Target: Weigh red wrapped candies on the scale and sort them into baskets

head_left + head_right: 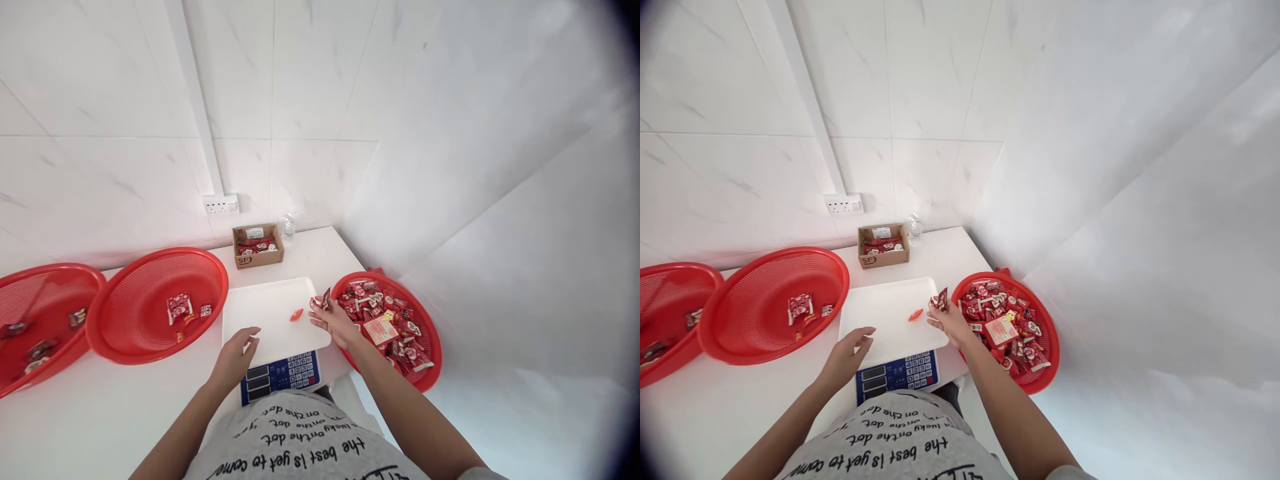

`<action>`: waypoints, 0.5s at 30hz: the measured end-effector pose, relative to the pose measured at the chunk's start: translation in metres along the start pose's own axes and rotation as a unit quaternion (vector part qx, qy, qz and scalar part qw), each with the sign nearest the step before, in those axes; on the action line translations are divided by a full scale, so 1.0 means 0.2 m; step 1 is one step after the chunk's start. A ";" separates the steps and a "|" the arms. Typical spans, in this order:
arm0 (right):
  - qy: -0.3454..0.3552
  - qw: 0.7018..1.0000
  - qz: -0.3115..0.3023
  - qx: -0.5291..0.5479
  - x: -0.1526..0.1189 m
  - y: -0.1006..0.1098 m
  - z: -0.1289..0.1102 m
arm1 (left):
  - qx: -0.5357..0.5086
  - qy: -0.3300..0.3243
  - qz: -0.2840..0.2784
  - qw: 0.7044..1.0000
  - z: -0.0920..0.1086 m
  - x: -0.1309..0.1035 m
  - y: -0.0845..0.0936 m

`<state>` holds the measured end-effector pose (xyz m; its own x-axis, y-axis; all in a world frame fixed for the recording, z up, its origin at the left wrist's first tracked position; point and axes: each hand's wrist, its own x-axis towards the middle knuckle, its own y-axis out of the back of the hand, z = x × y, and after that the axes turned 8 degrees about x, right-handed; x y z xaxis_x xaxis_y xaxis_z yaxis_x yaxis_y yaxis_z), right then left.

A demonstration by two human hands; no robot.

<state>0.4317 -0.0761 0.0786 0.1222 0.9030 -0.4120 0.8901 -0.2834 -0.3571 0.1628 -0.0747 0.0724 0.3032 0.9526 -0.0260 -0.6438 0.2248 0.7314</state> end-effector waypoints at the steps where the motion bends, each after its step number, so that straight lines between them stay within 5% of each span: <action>1: -0.012 1.000 -0.005 -0.015 0.00 -0.02 0.02 | 0.001 -0.001 0.001 1.000 0.00 -0.01 0.00; 10: -0.041 0.993 0.009 -0.112 -0.04 -0.02 0.09 | 0.050 -0.030 -0.009 0.998 -0.02 -0.04 -0.02; 15: -0.068 0.974 -0.160 -0.143 -0.15 -0.07 0.07 | 0.101 -0.080 0.000 0.992 -0.02 -0.02 -0.09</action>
<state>0.4093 -0.1037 0.0835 -0.2239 0.8737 -0.4320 0.9612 0.1247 -0.2460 0.1698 -0.0810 0.0568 0.4219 0.9039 0.0710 -0.4948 0.1639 0.8534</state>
